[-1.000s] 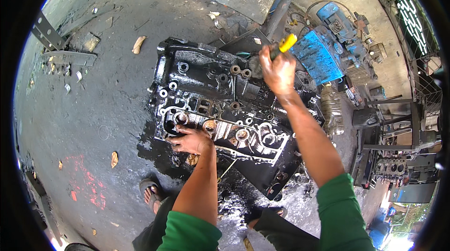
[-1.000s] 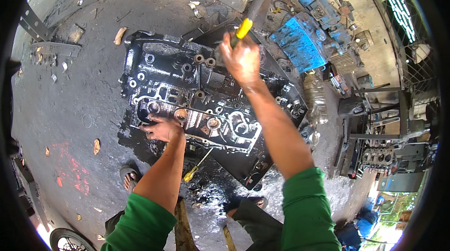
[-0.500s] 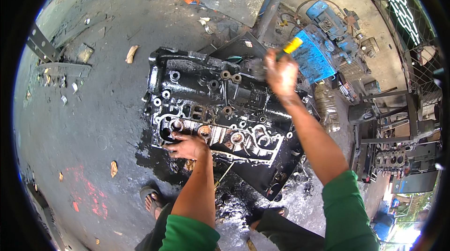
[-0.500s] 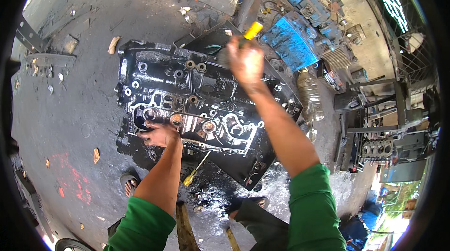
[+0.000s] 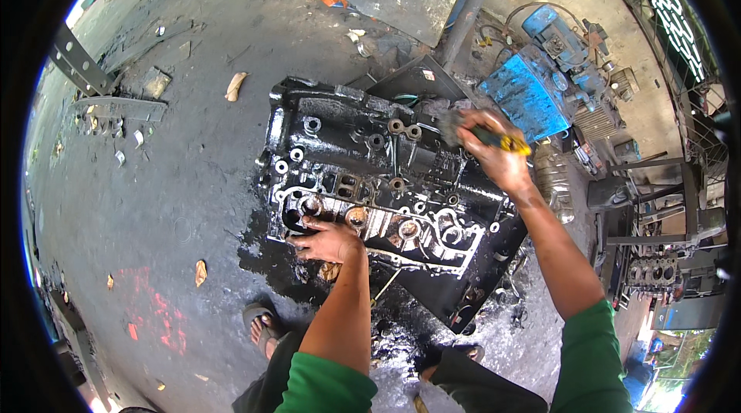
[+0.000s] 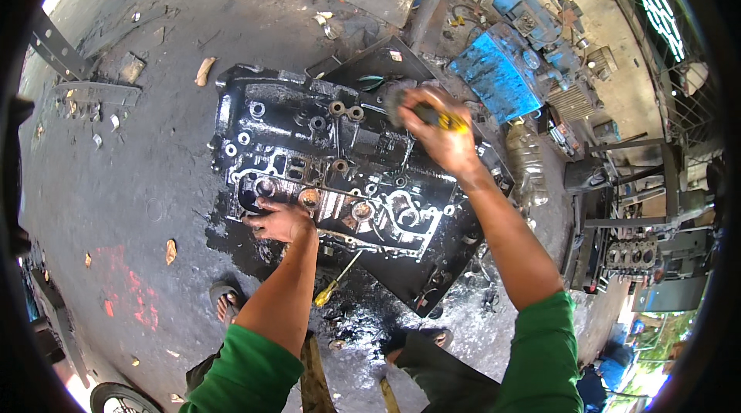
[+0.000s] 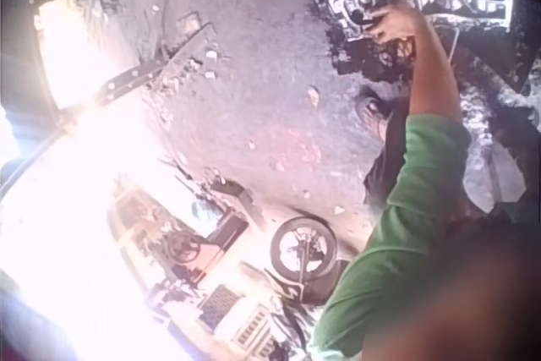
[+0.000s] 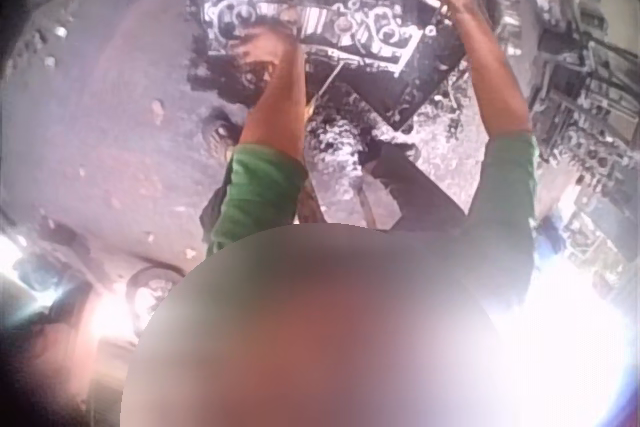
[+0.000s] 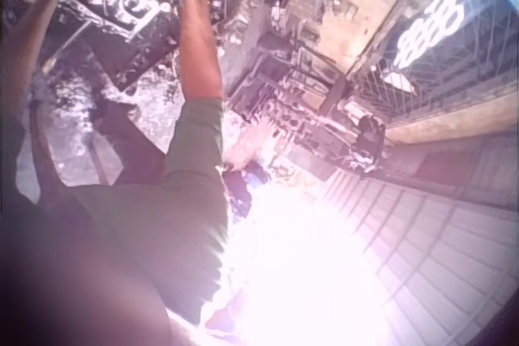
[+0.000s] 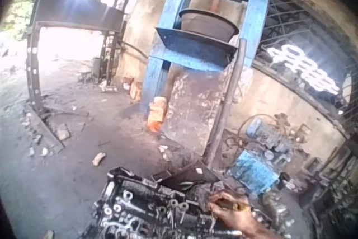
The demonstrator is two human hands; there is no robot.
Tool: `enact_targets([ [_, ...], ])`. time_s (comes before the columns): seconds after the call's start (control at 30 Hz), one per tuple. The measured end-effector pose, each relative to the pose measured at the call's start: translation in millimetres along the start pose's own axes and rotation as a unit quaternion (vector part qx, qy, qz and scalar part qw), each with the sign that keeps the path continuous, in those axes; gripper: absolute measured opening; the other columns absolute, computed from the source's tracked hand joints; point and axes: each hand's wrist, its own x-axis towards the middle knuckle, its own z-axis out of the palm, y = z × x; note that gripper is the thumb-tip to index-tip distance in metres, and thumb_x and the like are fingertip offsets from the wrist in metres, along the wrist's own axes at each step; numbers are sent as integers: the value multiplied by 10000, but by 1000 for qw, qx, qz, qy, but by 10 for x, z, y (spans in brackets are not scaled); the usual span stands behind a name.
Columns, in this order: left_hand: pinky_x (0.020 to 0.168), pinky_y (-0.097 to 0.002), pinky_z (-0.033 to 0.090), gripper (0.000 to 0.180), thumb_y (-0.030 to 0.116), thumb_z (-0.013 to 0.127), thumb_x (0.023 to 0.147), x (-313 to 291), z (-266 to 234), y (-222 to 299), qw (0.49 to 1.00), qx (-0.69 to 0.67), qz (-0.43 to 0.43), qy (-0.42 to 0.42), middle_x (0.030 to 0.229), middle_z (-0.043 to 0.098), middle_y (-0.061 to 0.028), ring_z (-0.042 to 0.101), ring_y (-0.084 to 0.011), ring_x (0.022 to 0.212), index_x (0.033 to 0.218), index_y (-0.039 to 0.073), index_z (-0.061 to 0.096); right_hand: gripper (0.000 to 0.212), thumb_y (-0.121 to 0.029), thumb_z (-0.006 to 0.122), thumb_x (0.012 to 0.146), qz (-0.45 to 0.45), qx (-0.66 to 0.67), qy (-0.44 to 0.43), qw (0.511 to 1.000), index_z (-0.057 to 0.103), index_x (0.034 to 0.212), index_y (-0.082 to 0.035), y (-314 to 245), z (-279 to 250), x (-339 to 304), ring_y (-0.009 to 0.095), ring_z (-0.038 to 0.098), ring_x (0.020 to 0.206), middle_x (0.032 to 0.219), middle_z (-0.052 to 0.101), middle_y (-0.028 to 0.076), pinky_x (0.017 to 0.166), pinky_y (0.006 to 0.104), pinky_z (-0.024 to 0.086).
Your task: The person scrubs and scrapes a disassembled engine block using a wire brush and a yellow-handled screwdriver. They repeatedly wipe away grime and oil from the cylinder head surface and bolt holes.
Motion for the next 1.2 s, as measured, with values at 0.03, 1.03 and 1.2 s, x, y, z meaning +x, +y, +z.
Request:
enact_targets([
  [0.03,1044,-574,408,829,656,313,980,7,3,-8,1000,-6,-4,-2,1447,261,-378,394,-514,1312,1537,55,184,249,-145,762,853,42,70,-28,996,696,1086,-85,-68,90,42,186,705,932,1042,717,73,839,316,556],
  [1.03,973,-568,476,775,625,317,992,0,39,8,1000,5,2,25,1315,373,-346,520,-504,1174,1528,78,198,227,-218,735,865,-158,11,-167,973,703,1062,-109,-53,136,557,274,699,962,1071,723,90,846,382,568],
  [1.2,996,-576,452,796,634,311,988,-24,37,11,1000,16,4,19,1373,338,-338,488,-502,1211,1531,64,190,210,-143,727,860,-116,-47,-231,965,701,1057,-76,-67,-303,188,283,696,986,1086,721,107,851,387,565],
])
